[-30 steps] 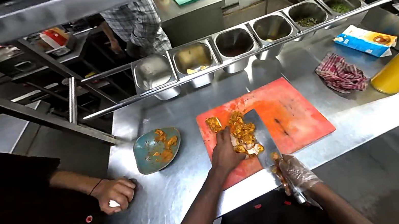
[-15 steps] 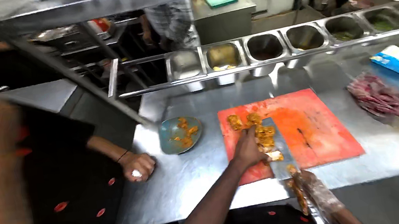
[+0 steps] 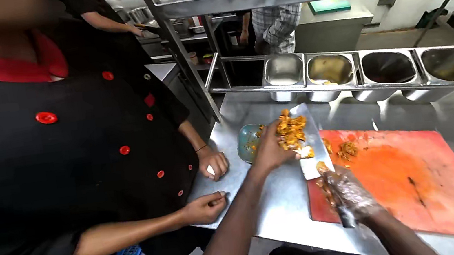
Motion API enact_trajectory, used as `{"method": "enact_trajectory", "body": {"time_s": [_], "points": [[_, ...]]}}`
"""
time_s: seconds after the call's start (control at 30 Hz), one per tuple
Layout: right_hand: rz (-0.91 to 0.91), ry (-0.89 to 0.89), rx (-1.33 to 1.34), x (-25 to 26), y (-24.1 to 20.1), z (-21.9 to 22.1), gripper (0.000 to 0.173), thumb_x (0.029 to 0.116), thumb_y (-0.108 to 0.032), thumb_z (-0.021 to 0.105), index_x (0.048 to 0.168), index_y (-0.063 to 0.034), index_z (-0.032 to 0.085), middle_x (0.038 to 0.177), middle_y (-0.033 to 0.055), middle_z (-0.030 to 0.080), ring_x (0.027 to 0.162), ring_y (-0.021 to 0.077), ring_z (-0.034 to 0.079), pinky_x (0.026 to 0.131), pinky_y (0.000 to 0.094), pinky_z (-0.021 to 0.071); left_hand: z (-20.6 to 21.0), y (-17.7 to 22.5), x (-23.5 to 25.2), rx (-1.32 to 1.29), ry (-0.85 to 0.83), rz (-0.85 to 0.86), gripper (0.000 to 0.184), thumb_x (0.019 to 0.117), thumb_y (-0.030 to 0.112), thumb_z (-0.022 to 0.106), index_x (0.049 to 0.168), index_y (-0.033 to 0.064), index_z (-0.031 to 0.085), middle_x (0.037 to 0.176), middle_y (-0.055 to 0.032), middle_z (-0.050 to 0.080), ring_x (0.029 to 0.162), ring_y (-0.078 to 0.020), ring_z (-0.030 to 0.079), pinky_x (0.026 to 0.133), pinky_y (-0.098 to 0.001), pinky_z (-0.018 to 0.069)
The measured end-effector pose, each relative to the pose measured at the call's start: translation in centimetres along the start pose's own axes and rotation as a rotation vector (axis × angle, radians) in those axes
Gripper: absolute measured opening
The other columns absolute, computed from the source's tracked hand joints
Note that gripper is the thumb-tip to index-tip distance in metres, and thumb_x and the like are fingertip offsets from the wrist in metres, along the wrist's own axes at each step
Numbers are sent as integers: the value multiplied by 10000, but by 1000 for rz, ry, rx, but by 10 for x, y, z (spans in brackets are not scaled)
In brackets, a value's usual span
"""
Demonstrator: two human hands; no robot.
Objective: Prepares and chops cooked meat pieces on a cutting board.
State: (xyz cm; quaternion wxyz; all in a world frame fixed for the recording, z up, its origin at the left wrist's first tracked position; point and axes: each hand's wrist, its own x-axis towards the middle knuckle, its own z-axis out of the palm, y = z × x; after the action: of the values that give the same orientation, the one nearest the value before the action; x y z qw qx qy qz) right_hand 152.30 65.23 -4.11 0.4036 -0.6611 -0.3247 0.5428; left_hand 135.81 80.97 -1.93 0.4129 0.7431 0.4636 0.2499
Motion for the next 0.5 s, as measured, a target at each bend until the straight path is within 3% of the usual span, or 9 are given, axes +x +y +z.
{"method": "enact_trajectory", "body": {"time_s": [0.07, 0.13, 0.17, 0.23, 0.27, 0.37, 0.5], "points": [[-21, -5, -227, 28, -8, 24, 350, 1114, -333, 428, 1110, -37, 616, 735, 80, 600, 552, 177, 591, 539, 351, 552, -21, -32, 11, -1, 29, -55, 1120, 573, 174, 1011, 1529, 145, 426, 1459, -194, 497, 1189, -325, 616, 971, -501, 557], [-40, 35, -546, 48, -16, 40, 354, 1097, -321, 465, 1189, -40, 659, 927, 146, 688, 790, 258, 680, 762, 455, 577, -37, -64, 15, 126, 32, -137, 1052, 577, 214, 1001, 1489, 119, 487, 1452, -208, 515, 1266, -369, 568, 1032, -558, 512], [-50, 58, -649, 54, -19, 44, 372, 1089, -330, 475, 1213, -38, 670, 1036, 180, 705, 942, 307, 691, 886, 512, 546, -46, -71, 15, 213, 51, -181, 975, 591, 238, 999, 1446, 110, 547, 1451, -213, 522, 1304, -409, 525, 1051, -599, 473], [-58, 121, -677, 57, -17, 42, 398, 1084, -367, 478, 1205, -46, 680, 1080, 187, 704, 1007, 321, 685, 935, 529, 528, -60, -76, 13, 328, 130, -252, 847, 645, 265, 980, 1390, 129, 603, 1474, -198, 503, 1353, -456, 449, 1057, -637, 437], [-55, 153, -630, 55, -16, 37, 400, 1083, -379, 484, 1180, -48, 686, 1036, 174, 705, 952, 305, 690, 895, 514, 542, -64, -76, 13, 360, 170, -267, 796, 674, 270, 961, 1378, 142, 613, 1494, -192, 481, 1365, -464, 432, 1046, -644, 442], [-52, 219, -382, 41, -8, 11, 396, 1081, -409, 496, 1116, -50, 660, 807, 119, 661, 655, 238, 654, 636, 437, 579, -65, -69, 25, 314, 210, -203, 709, 731, 262, 924, 1362, 147, 622, 1487, -184, 486, 1338, -442, 467, 1038, -620, 460], [-28, 355, -168, 16, 5, -40, 363, 1084, -376, 507, 1057, -41, 642, 679, 84, 592, 506, 182, 568, 484, 360, 531, -27, -40, 54, 119, -28, 6, 615, 838, 239, 850, 1380, 100, 593, 1369, -147, 610, 1168, -302, 649, 989, -532, 543]]}}
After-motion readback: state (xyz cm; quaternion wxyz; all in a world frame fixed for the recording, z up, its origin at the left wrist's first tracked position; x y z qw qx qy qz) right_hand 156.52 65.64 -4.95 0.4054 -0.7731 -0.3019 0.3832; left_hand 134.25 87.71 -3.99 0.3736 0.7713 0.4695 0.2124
